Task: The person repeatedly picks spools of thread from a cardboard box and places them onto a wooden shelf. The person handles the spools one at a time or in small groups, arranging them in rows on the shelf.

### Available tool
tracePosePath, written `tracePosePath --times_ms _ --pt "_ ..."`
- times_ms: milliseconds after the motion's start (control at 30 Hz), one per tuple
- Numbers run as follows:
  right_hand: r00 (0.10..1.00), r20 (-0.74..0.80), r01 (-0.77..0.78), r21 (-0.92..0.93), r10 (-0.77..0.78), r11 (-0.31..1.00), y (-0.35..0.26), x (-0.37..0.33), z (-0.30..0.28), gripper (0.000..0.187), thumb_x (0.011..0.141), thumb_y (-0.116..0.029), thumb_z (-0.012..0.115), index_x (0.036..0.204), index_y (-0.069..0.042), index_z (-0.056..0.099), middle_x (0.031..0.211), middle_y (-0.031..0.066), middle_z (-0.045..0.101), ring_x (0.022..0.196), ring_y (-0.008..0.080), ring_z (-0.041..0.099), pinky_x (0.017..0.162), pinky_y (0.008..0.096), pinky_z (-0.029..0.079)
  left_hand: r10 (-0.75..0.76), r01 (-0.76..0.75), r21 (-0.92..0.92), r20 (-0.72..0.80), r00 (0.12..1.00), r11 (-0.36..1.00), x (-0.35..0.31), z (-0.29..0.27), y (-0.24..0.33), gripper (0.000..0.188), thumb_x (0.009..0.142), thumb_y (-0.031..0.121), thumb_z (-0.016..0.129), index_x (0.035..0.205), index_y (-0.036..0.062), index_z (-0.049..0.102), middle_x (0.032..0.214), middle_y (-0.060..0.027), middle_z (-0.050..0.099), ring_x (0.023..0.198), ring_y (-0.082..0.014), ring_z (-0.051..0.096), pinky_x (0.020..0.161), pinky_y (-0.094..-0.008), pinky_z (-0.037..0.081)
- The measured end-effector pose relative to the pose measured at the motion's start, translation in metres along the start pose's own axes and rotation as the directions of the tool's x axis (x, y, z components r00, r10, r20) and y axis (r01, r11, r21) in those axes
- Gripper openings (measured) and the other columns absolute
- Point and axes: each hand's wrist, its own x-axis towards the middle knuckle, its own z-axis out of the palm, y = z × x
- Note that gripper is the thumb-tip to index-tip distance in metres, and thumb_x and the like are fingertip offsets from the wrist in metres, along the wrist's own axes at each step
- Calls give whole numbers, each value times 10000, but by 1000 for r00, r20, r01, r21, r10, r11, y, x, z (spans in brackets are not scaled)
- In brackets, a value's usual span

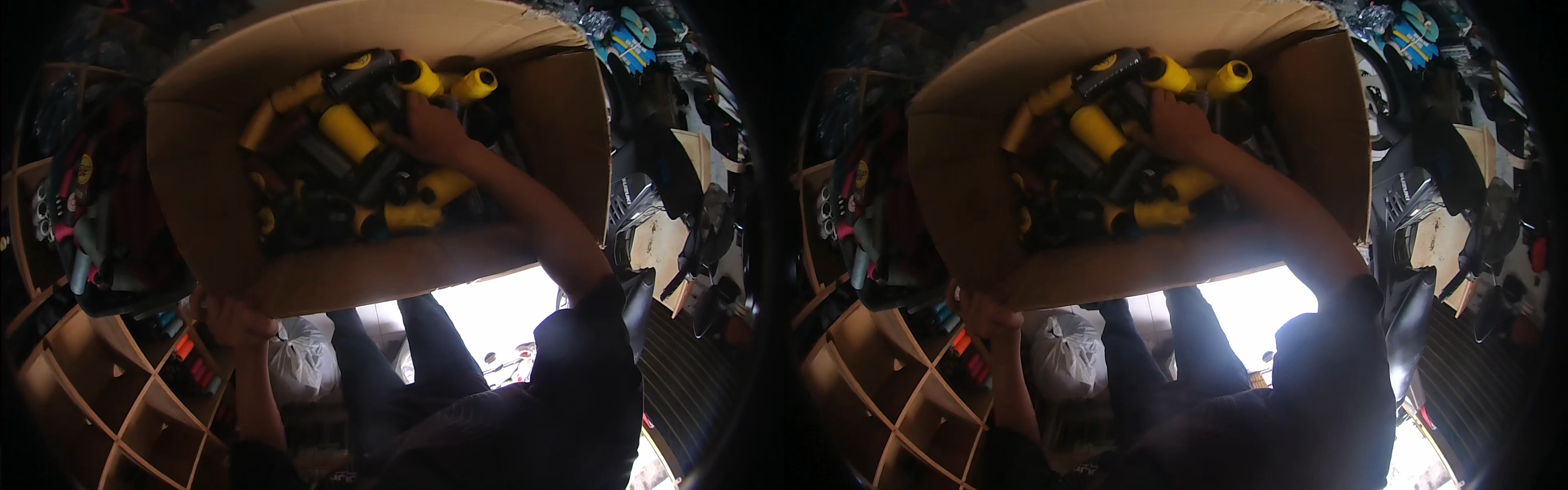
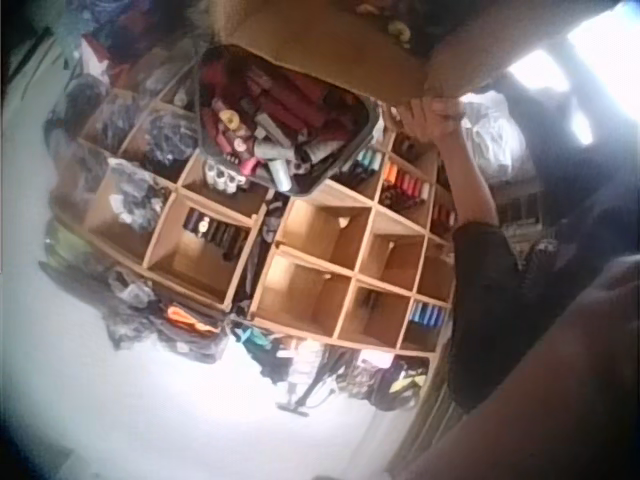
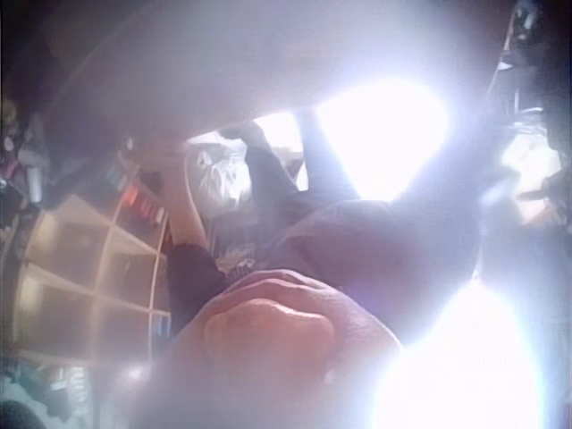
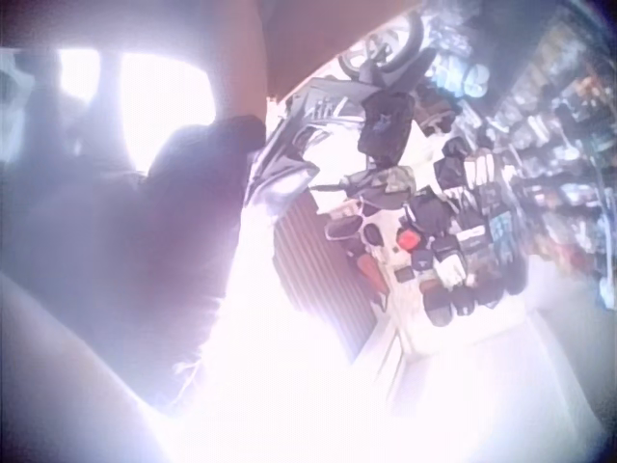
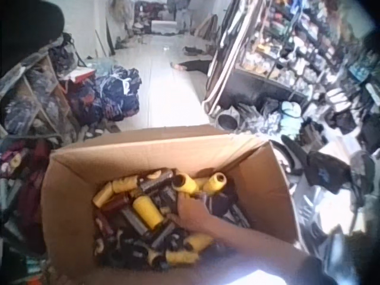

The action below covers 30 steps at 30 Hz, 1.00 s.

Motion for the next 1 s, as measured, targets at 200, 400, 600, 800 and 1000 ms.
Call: tracePosePath --times_ms 200,400,600,800,1000 --pt "997 73 39 12 -40 999 6 6 4 665 861 -474 720 1249 7 473 1144 233 630 1055 379 667 836 489 571 -118 98 111 188 975 989 22 -17 21 290 960 238 491 984 -2 653 1069 -181 701 1036 -393 667 1028 -575 420" --pt "988 130 68 79 -78 995 19 7 3 703 870 -419 720 1346 -7 407 1204 226 620 1112 404 633 919 485 534 -304 280 143 643 703 949 112 -32 64 255 971 147 549 1184 34 633 1224 -185 649 1149 -387 604 1056 -519 408" --pt "973 151 162 107 -177 981 15 18 2 693 866 -442 717 1337 -27 423 1204 225 624 1115 409 633 917 491 532 26 -197 139 752 658 971 155 61 48 369 912 138 612 1280 119 593 1190 -93 651 1158 -255 617 1012 -481 441" --pt "969 142 187 104 -201 977 33 20 6 730 812 -425 754 1385 -79 462 1175 205 649 1087 398 652 912 486 542 259 -565 13 881 397 825 161 176 34 448 904 92 569 1344 169 531 1123 -71 629 1145 -255 619 1058 -487 425" --pt "841 407 217 353 -358 910 22 26 -38 699 746 -361 783 1342 -65 570 1269 207 644 1176 349 631 971 433 523 281 -445 -55 842 460 894 147 164 4 574 851 90 662 1395 158 490 1222 -105 587 1187 -301 590 1030 -442 464"
